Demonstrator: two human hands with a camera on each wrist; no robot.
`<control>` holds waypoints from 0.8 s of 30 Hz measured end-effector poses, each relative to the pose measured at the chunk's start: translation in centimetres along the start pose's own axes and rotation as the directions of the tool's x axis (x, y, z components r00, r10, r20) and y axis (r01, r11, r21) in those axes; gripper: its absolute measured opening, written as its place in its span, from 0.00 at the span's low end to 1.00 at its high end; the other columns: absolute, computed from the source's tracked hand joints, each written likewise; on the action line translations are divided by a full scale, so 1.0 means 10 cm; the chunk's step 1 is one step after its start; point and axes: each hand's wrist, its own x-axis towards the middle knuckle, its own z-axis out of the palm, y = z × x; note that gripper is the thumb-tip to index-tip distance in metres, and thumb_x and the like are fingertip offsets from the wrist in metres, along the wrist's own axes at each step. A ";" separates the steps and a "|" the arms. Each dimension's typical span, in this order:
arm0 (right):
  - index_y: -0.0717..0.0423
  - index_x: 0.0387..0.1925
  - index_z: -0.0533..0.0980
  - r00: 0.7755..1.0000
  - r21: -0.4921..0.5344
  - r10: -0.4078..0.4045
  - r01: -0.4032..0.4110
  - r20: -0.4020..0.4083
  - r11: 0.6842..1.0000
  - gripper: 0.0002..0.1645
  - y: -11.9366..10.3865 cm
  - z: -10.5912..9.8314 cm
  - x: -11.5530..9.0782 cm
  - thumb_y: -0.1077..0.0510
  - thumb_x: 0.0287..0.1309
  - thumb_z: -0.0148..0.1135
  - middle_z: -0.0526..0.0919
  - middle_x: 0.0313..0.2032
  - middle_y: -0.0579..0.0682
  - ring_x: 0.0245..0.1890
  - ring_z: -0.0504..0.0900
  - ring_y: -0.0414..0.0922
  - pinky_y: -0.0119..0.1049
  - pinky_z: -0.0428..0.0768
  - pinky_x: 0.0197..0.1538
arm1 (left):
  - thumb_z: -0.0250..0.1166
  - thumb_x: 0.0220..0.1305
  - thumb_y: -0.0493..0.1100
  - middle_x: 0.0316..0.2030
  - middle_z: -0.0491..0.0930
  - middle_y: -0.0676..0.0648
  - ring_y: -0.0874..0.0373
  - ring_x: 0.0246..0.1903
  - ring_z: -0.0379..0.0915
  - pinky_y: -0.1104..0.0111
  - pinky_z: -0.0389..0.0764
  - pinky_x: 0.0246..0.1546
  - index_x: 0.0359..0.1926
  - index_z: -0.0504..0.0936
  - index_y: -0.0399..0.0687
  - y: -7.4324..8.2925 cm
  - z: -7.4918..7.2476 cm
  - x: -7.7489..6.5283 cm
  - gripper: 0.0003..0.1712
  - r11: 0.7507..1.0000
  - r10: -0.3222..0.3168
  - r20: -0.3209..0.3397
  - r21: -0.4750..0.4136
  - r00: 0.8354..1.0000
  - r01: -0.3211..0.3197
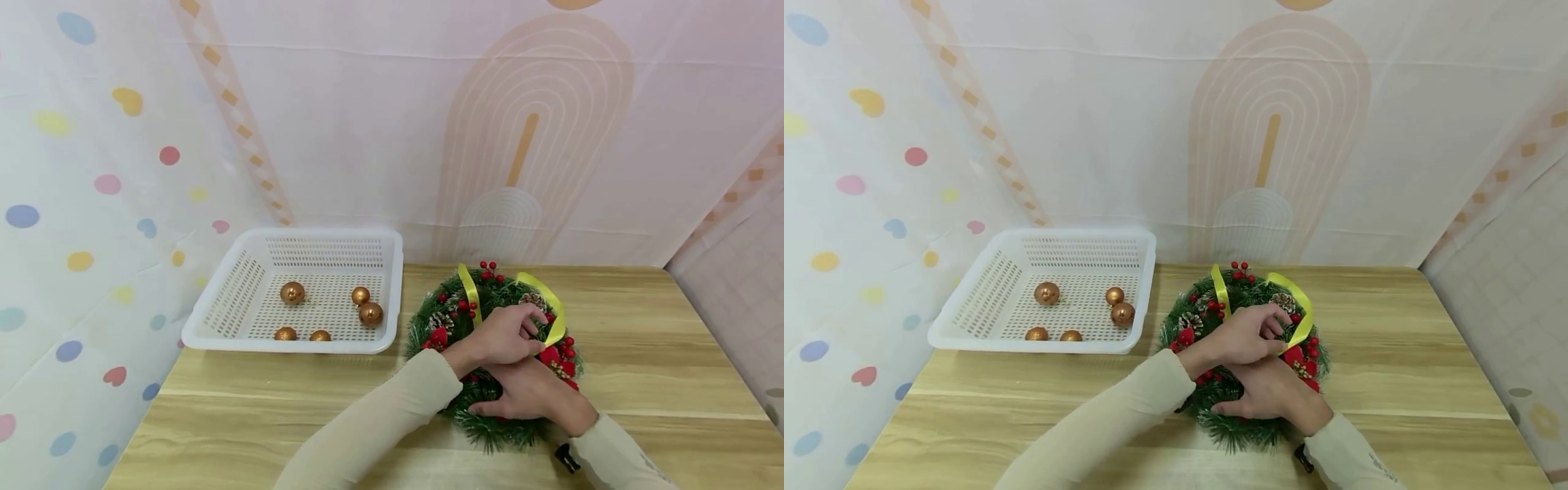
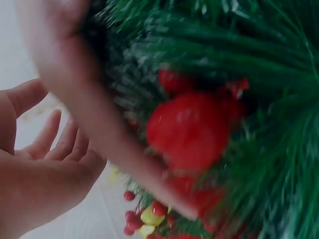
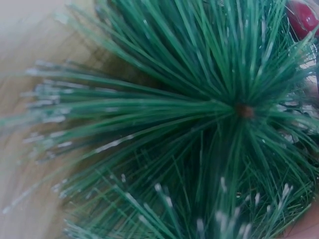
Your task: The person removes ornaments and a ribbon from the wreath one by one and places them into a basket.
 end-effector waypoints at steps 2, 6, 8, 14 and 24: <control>0.50 0.61 0.74 1.000 0.012 0.014 -0.014 0.013 1.000 0.43 -0.01 -0.01 -0.01 0.26 0.54 0.62 0.78 0.54 0.48 0.51 0.80 0.47 0.43 0.80 0.50 | 0.69 0.64 0.42 0.40 0.84 0.55 0.69 0.35 0.79 0.77 0.77 0.39 0.54 0.78 0.54 0.01 0.05 0.01 0.17 1.000 -0.011 -0.008 0.017 1.000 0.011; 0.48 0.70 0.67 0.999 0.056 0.017 -0.019 0.028 0.998 0.48 -0.02 -0.03 -0.02 0.27 0.55 0.62 0.75 0.61 0.49 0.54 0.80 0.48 0.44 0.81 0.50 | 0.69 0.63 0.44 0.38 0.84 0.57 0.69 0.34 0.79 0.78 0.76 0.37 0.55 0.76 0.55 0.03 0.13 0.03 0.20 0.996 -0.007 -0.041 0.084 0.999 0.011; 0.45 0.73 0.62 1.000 0.074 0.006 -0.008 0.021 0.997 0.50 -0.02 -0.04 -0.01 0.28 0.56 0.62 0.73 0.64 0.48 0.57 0.78 0.49 0.45 0.80 0.52 | 0.70 0.63 0.44 0.37 0.85 0.58 0.69 0.34 0.79 0.78 0.76 0.37 0.55 0.76 0.55 0.04 0.16 0.03 0.20 0.994 0.005 -0.064 0.112 0.998 0.003; 0.44 0.73 0.64 1.000 0.058 -0.013 0.014 -0.013 0.998 0.49 0.00 -0.01 -0.01 0.28 0.55 0.63 0.75 0.61 0.45 0.56 0.76 0.45 0.43 0.79 0.52 | 0.70 0.62 0.43 0.33 0.85 0.61 0.70 0.31 0.77 0.78 0.75 0.35 0.53 0.76 0.57 0.04 0.18 0.08 0.19 0.993 0.007 -0.124 0.121 0.992 0.008; 0.46 0.68 0.70 1.000 0.019 -0.009 0.009 -0.017 1.000 0.46 0.01 0.00 0.00 0.27 0.55 0.63 0.77 0.56 0.43 0.54 0.77 0.43 0.42 0.79 0.52 | 0.68 0.64 0.42 0.31 0.84 0.61 0.72 0.29 0.76 0.78 0.75 0.33 0.55 0.77 0.55 -0.02 0.11 0.08 0.19 0.998 0.009 -0.103 0.060 0.995 -0.002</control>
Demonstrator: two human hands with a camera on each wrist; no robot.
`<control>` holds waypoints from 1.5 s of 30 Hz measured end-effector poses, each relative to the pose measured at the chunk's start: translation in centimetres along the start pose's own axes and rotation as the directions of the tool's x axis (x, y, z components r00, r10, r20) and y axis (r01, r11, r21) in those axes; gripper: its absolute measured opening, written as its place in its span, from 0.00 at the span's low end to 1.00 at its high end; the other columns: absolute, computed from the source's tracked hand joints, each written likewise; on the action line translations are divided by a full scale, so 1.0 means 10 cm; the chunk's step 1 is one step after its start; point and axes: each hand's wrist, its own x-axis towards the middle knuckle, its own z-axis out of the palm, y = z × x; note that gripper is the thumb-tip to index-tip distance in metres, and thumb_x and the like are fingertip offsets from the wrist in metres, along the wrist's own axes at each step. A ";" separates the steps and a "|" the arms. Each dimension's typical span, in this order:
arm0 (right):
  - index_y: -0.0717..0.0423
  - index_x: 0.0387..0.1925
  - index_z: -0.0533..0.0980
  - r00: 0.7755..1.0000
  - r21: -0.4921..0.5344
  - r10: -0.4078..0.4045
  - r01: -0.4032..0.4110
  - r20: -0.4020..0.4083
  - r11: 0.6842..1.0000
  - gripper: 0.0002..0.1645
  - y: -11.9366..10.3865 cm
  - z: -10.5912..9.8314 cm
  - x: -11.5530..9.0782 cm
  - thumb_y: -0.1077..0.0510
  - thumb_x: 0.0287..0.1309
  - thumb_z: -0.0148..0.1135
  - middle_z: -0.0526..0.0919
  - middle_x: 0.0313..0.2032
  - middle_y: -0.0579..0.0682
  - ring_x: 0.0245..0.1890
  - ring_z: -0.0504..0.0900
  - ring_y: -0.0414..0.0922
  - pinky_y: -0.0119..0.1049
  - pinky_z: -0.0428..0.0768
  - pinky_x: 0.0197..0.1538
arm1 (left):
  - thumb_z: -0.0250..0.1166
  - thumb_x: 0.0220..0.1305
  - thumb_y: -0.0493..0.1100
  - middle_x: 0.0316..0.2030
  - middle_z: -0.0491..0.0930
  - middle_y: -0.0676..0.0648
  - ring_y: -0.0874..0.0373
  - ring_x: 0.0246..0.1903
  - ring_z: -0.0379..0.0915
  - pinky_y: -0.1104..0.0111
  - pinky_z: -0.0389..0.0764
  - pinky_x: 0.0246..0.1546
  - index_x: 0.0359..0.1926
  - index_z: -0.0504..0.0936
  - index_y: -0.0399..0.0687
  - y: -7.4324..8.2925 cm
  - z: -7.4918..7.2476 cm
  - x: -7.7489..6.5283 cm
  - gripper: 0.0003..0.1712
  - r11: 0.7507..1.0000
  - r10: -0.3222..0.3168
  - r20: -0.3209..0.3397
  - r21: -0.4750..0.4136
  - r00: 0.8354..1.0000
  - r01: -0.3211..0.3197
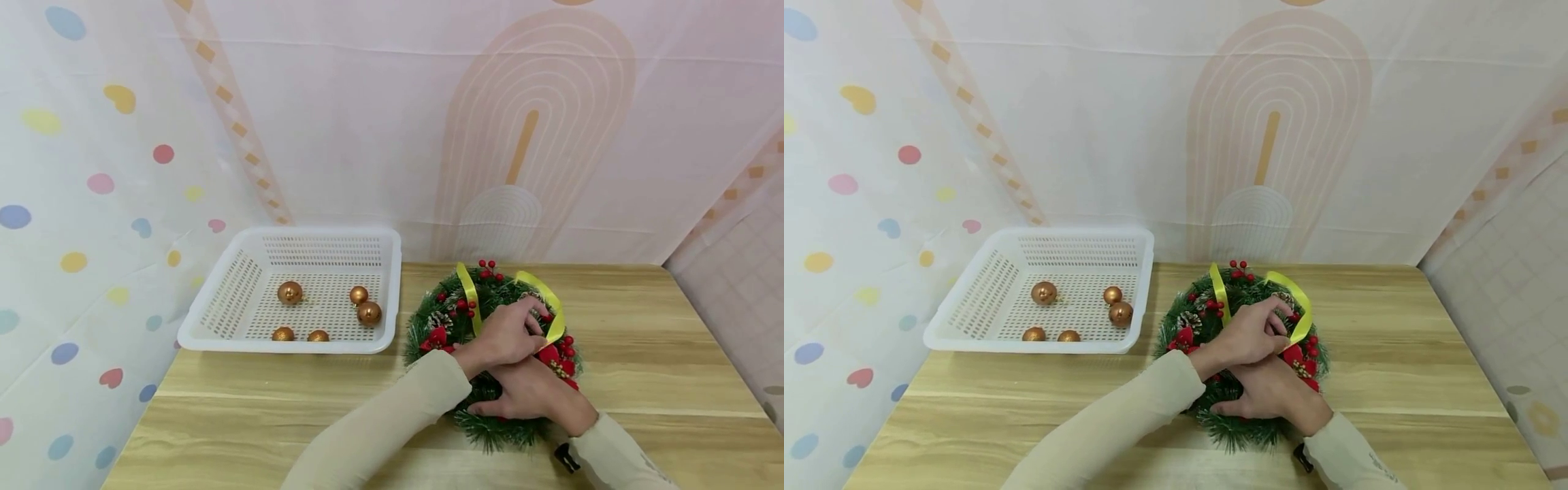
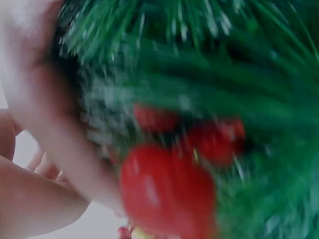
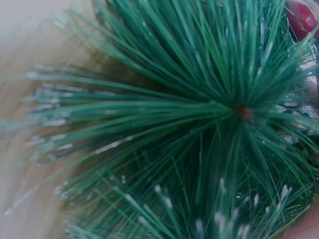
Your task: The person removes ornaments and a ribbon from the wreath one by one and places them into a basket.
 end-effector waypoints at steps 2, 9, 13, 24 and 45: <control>0.47 0.67 0.71 1.000 -0.005 0.002 -0.002 0.010 1.000 0.46 0.00 0.00 0.01 0.26 0.54 0.62 0.76 0.60 0.44 0.57 0.76 0.45 0.43 0.78 0.55 | 0.67 0.65 0.41 0.32 0.84 0.60 0.71 0.29 0.76 0.78 0.75 0.34 0.54 0.77 0.53 -0.06 -0.07 0.00 0.17 1.000 0.005 -0.001 -0.027 1.000 -0.005; 0.45 0.73 0.63 0.996 0.015 0.045 -0.047 0.074 0.999 0.51 -0.02 -0.04 0.02 0.25 0.55 0.60 0.75 0.64 0.50 0.61 0.76 0.51 0.55 0.75 0.58 | 0.65 0.67 0.38 0.34 0.81 0.56 0.67 0.30 0.76 0.73 0.77 0.34 0.52 0.79 0.48 -0.28 -0.31 -0.01 0.13 0.994 -0.037 -0.108 -0.110 0.993 0.025; 0.41 0.75 0.59 0.992 0.030 0.072 -0.076 0.107 0.997 0.52 -0.02 -0.04 0.02 0.24 0.55 0.59 0.80 0.59 0.49 0.58 0.78 0.50 0.56 0.75 0.58 | 0.65 0.66 0.38 0.36 0.82 0.53 0.64 0.30 0.76 0.72 0.77 0.32 0.49 0.80 0.45 -0.36 -0.40 0.00 0.11 0.996 -0.035 -0.259 -0.089 0.965 0.013; 0.39 0.75 0.59 0.990 0.025 0.079 -0.083 0.115 0.996 0.52 -0.04 -0.03 0.04 0.24 0.54 0.60 0.81 0.57 0.51 0.56 0.80 0.51 0.57 0.75 0.58 | 0.71 0.61 0.45 0.52 0.76 0.44 0.49 0.43 0.76 0.55 0.78 0.41 0.61 0.74 0.49 -0.47 -0.45 0.07 0.28 0.975 -0.205 -0.429 -0.010 0.879 0.223; 0.40 0.75 0.59 0.990 0.020 0.074 -0.077 0.122 0.997 0.52 -0.04 -0.02 0.04 0.24 0.54 0.59 0.84 0.52 0.47 0.52 0.82 0.48 0.59 0.73 0.59 | 0.62 0.67 0.38 0.34 0.84 0.52 0.61 0.25 0.76 0.68 0.74 0.27 0.54 0.78 0.49 -0.50 -0.57 0.11 0.15 0.983 -0.186 -0.530 -0.095 0.828 0.160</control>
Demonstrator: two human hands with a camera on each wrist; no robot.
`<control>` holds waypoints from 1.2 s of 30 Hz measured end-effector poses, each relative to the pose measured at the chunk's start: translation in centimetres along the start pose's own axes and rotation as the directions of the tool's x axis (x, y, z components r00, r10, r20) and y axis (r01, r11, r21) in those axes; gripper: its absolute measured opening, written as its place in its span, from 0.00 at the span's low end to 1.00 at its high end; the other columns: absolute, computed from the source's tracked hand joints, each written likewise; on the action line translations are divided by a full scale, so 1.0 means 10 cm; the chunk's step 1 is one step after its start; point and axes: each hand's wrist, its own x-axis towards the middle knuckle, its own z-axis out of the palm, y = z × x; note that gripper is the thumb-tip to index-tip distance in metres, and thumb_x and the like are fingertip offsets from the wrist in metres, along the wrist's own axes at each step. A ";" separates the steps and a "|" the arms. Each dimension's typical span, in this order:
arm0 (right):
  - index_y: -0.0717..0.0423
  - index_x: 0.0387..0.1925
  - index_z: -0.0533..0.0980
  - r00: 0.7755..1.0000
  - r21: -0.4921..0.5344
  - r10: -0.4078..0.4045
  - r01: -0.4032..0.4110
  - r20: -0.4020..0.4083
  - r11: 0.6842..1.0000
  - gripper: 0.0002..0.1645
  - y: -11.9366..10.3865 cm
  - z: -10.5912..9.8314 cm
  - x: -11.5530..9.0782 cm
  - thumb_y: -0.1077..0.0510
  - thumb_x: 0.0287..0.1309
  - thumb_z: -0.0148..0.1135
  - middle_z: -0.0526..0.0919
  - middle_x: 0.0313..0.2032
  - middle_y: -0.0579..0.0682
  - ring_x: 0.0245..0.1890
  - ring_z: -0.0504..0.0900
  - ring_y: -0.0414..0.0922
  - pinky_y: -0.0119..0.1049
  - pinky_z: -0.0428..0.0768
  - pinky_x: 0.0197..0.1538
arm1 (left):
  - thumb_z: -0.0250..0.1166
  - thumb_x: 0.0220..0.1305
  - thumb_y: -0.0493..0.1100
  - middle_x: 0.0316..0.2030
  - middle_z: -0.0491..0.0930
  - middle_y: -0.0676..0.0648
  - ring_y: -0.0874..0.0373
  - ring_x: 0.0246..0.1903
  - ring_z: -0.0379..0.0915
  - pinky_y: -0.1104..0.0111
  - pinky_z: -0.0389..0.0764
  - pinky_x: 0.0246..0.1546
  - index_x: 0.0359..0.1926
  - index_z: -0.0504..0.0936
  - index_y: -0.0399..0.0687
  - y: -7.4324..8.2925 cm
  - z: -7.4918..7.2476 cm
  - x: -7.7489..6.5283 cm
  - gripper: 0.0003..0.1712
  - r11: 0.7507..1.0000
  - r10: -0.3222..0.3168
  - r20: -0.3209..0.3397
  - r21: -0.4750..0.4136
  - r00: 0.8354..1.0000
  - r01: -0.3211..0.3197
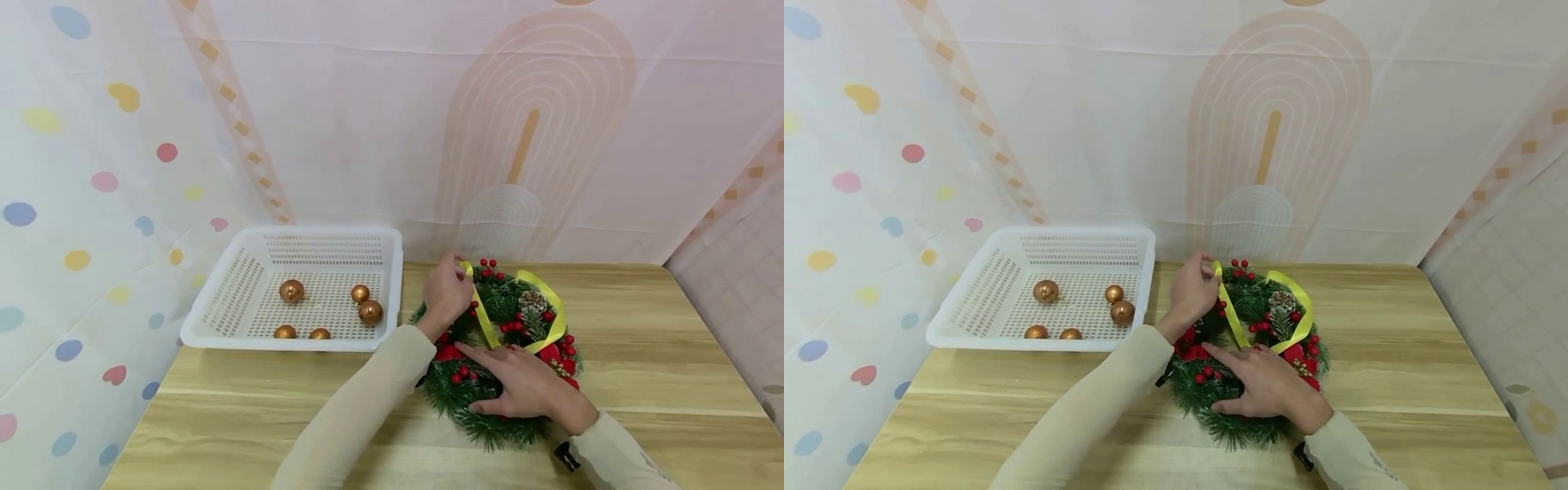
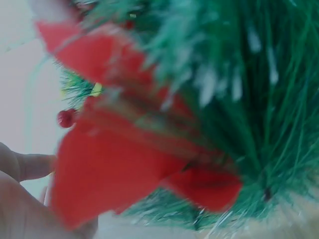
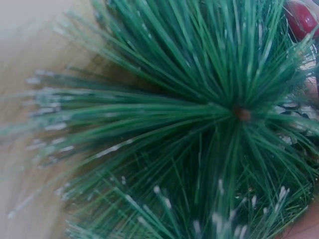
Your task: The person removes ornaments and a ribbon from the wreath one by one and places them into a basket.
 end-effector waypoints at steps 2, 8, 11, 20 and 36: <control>0.40 0.75 0.59 1.000 -0.001 0.001 -0.001 0.002 1.000 0.53 0.00 0.00 0.00 0.24 0.54 0.59 0.82 0.56 0.48 0.53 0.81 0.48 0.61 0.72 0.60 | 0.60 0.68 0.35 0.36 0.83 0.48 0.59 0.26 0.75 0.69 0.74 0.27 0.53 0.77 0.46 0.02 -0.05 0.02 0.14 0.996 0.003 0.007 -0.084 1.000 -0.002; 0.38 0.76 0.57 1.000 -0.026 -0.015 0.015 -0.010 1.000 0.53 0.01 0.00 0.00 0.22 0.54 0.58 0.82 0.56 0.49 0.52 0.82 0.45 0.60 0.69 0.61 | 0.54 0.70 0.30 0.39 0.74 0.43 0.55 0.32 0.70 0.69 0.72 0.30 0.52 0.74 0.40 0.05 -0.25 0.09 0.12 0.938 -0.053 0.027 -0.343 0.998 0.059; 0.38 0.76 0.57 0.999 -0.050 -0.029 0.028 -0.031 0.998 0.54 0.02 0.01 0.00 0.21 0.53 0.57 0.83 0.54 0.49 0.51 0.82 0.45 0.61 0.67 0.61 | 0.55 0.70 0.30 0.38 0.73 0.43 0.55 0.33 0.70 0.69 0.73 0.31 0.51 0.74 0.39 0.09 -0.38 0.12 0.11 0.920 -0.090 0.010 -0.382 0.996 0.087; 0.41 0.76 0.57 0.993 -0.078 -0.075 0.068 -0.093 0.995 0.56 0.03 0.03 -0.02 0.21 0.53 0.57 0.83 0.56 0.45 0.52 0.82 0.44 0.66 0.52 0.67 | 0.56 0.67 0.28 0.42 0.74 0.43 0.50 0.38 0.78 0.66 0.81 0.36 0.52 0.74 0.38 0.10 -0.81 0.18 0.14 0.870 -0.114 -0.035 -0.486 0.993 0.083; 0.42 0.73 0.63 0.980 -0.120 -0.095 0.075 -0.174 0.990 0.53 0.04 0.05 -0.03 0.23 0.51 0.61 0.86 0.49 0.44 0.52 0.80 0.45 0.70 0.38 0.68 | 0.57 0.69 0.31 0.42 0.75 0.45 0.49 0.39 0.78 0.74 0.80 0.35 0.56 0.73 0.36 -0.15 -1.49 0.22 0.15 0.814 -0.225 -0.108 -0.566 0.968 0.127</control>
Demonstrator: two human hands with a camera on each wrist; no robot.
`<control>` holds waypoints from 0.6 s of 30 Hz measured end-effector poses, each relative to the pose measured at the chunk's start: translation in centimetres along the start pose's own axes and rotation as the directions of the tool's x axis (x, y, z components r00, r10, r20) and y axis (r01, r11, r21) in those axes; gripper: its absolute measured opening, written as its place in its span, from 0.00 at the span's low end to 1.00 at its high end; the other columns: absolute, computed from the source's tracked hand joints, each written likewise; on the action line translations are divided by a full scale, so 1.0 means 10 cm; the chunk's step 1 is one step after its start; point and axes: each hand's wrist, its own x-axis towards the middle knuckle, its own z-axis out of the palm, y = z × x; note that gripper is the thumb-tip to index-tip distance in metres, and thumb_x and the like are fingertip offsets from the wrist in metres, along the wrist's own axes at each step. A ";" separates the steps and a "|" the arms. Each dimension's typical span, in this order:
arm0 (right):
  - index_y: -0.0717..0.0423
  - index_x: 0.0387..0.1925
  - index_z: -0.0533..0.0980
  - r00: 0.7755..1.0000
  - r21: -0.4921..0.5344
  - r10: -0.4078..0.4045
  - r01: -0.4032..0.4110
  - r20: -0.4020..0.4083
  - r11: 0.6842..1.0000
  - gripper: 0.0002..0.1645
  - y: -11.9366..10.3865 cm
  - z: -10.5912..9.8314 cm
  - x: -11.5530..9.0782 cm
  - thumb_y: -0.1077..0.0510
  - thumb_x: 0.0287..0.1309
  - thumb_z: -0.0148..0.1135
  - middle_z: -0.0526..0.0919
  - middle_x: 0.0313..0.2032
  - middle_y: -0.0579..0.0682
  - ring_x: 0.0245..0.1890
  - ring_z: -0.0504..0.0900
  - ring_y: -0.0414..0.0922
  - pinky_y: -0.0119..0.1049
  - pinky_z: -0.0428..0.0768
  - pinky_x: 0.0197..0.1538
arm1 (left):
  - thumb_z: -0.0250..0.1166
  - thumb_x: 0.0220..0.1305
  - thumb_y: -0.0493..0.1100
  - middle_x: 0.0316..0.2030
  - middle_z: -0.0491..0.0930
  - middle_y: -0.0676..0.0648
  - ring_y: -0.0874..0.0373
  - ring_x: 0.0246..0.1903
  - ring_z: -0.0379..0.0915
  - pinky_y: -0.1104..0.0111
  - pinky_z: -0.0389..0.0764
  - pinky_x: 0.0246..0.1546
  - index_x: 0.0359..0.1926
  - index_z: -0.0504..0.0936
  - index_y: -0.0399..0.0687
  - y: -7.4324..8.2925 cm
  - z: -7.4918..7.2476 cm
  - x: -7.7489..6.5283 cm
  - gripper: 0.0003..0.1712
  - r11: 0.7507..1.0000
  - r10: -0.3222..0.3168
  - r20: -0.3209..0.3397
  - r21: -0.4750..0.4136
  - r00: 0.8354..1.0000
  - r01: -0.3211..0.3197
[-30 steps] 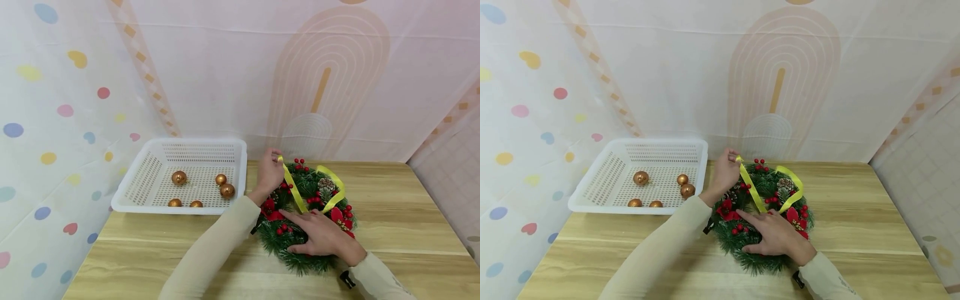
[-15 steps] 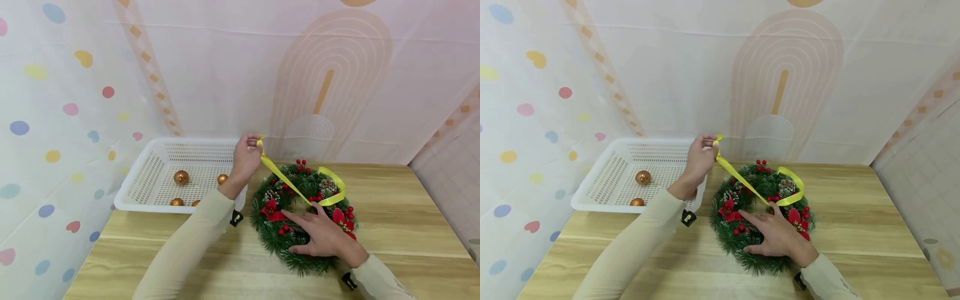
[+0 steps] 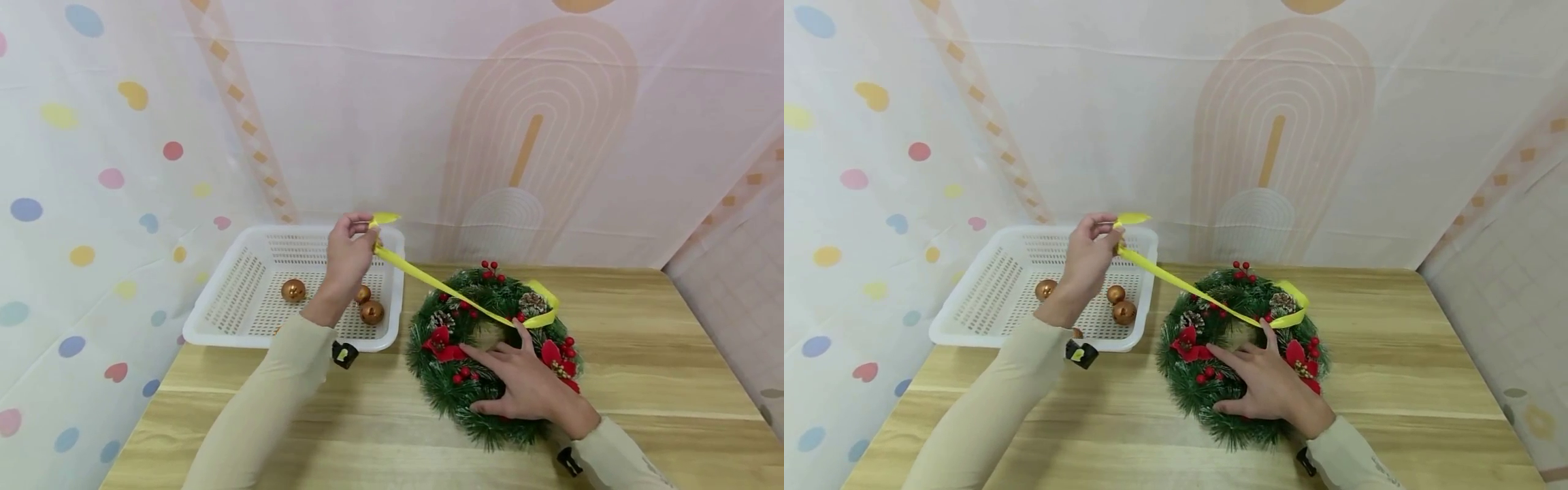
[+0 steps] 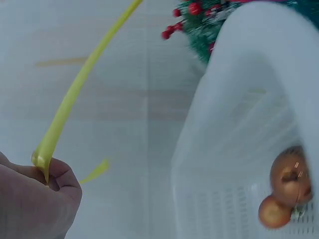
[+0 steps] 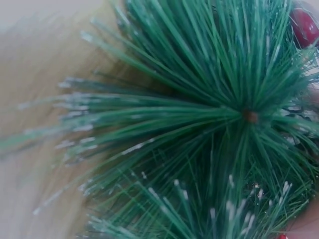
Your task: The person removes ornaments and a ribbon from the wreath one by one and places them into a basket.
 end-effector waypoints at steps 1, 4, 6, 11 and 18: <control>0.42 0.73 0.64 1.000 -0.006 -0.003 0.002 -0.013 1.000 0.53 0.00 0.00 0.00 0.23 0.51 0.61 0.86 0.48 0.43 0.51 0.80 0.44 0.70 0.38 0.68 | 0.58 0.69 0.31 0.41 0.75 0.46 0.50 0.38 0.78 0.74 0.81 0.35 0.55 0.73 0.36 0.01 -0.04 0.01 0.15 1.000 0.004 -0.008 -0.012 1.000 -0.004; 0.43 0.72 0.65 0.999 -0.016 -0.003 0.002 -0.036 1.000 0.52 0.01 0.00 -0.01 0.23 0.51 0.61 0.86 0.45 0.42 0.49 0.80 0.43 0.71 0.37 0.68 | 0.57 0.68 0.30 0.40 0.74 0.47 0.54 0.34 0.77 0.75 0.81 0.34 0.55 0.72 0.34 0.05 -0.17 0.05 0.15 0.998 0.033 -0.036 -0.045 0.999 -0.035; 0.43 0.72 0.66 0.999 -0.017 0.000 0.000 -0.040 1.000 0.52 0.01 0.01 -0.02 0.22 0.51 0.61 0.86 0.45 0.43 0.49 0.80 0.42 0.72 0.37 0.68 | 0.57 0.68 0.28 0.39 0.74 0.45 0.58 0.32 0.76 0.75 0.80 0.33 0.53 0.73 0.34 0.09 -0.25 0.07 0.14 0.996 0.054 -0.059 -0.073 0.997 -0.058; 0.43 0.71 0.67 0.999 -0.010 0.007 -0.008 -0.045 1.000 0.53 -0.01 0.02 -0.01 0.22 0.50 0.61 0.85 0.46 0.44 0.49 0.81 0.42 0.73 0.38 0.67 | 0.56 0.67 0.26 0.37 0.73 0.47 0.62 0.28 0.72 0.77 0.76 0.30 0.46 0.74 0.39 0.22 -0.48 0.11 0.09 0.982 0.068 -0.139 -0.168 0.988 -0.091; 0.42 0.72 0.66 1.000 -0.025 0.026 -0.026 -0.015 0.999 0.54 -0.02 -0.02 -0.01 0.22 0.49 0.62 0.86 0.48 0.45 0.52 0.80 0.46 0.73 0.39 0.67 | 0.56 0.67 0.25 0.35 0.71 0.47 0.60 0.29 0.69 0.78 0.74 0.27 0.41 0.73 0.42 0.49 -0.86 0.15 0.09 0.917 0.058 -0.239 -0.371 0.969 -0.146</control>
